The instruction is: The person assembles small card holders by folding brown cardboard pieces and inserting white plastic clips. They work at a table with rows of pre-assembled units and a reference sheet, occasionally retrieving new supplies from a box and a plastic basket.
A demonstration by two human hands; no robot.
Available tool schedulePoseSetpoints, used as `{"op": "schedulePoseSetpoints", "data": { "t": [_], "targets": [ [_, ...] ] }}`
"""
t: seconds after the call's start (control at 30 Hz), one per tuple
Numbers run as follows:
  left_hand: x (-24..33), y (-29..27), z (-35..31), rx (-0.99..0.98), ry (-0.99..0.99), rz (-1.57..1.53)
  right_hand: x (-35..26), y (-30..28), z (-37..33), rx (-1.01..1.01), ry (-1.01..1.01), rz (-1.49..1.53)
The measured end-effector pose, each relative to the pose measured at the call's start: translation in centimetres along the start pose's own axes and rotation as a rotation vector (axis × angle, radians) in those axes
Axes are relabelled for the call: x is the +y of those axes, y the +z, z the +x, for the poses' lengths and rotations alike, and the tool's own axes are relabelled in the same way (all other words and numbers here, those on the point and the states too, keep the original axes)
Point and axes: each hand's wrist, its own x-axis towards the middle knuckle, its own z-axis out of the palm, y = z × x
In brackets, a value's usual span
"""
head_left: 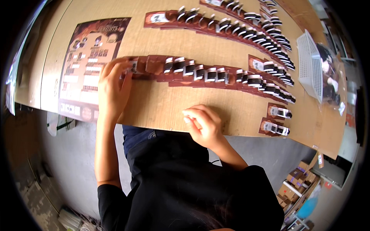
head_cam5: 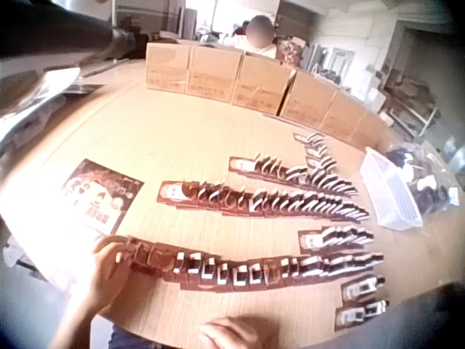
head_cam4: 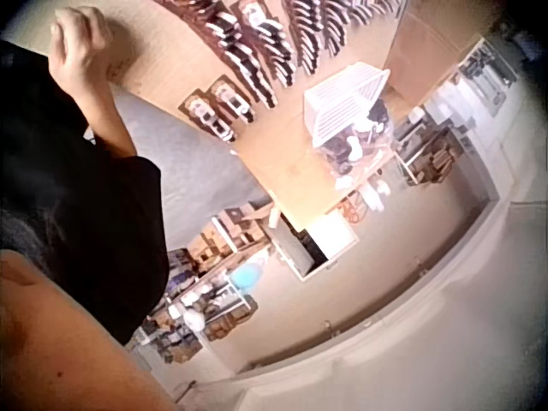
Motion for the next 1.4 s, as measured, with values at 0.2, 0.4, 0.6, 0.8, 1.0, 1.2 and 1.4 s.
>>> {"op": "schedulePoseSetpoints", "data": {
  "t": [0.2, 0.4, 0.6, 0.8, 1.0, 1.2, 1.4],
  "targets": [
    [0.7, -0.3, -0.4, -0.020, -0.017, -0.027, -0.4, -0.2, 0.2, 0.003, 0.018, 0.002],
    [-0.1, -1.4, -1.6, 0.067, 0.001, 0.091, -0.3, -0.4, 0.1, -0.011, 0.026, 0.038],
    [-2.4, -2.5, -3.8, 0.157, -0.071, 0.223, 0.1, -0.9, 0.1, -0.024, -0.018, 0.019],
    [-3.9, -3.7, -5.6, 0.200, -0.167, 0.170, -0.2, -0.3, 0.4, -0.047, 0.009, 0.014],
    [-4.7, -4.6, -6.1, 0.162, -0.066, 0.230, -0.6, 0.2, 0.3, -0.074, 0.032, -0.011],
    [-4.6, -4.9, -6.3, 0.155, -0.071, 0.260, -0.7, 0.4, 0.2, -0.128, -0.010, -0.027],
    [-5.7, -4.2, -4.9, 0.133, -0.083, 0.236, -0.5, -0.3, 0.9, -0.083, -0.041, -0.084]
  ]
}}
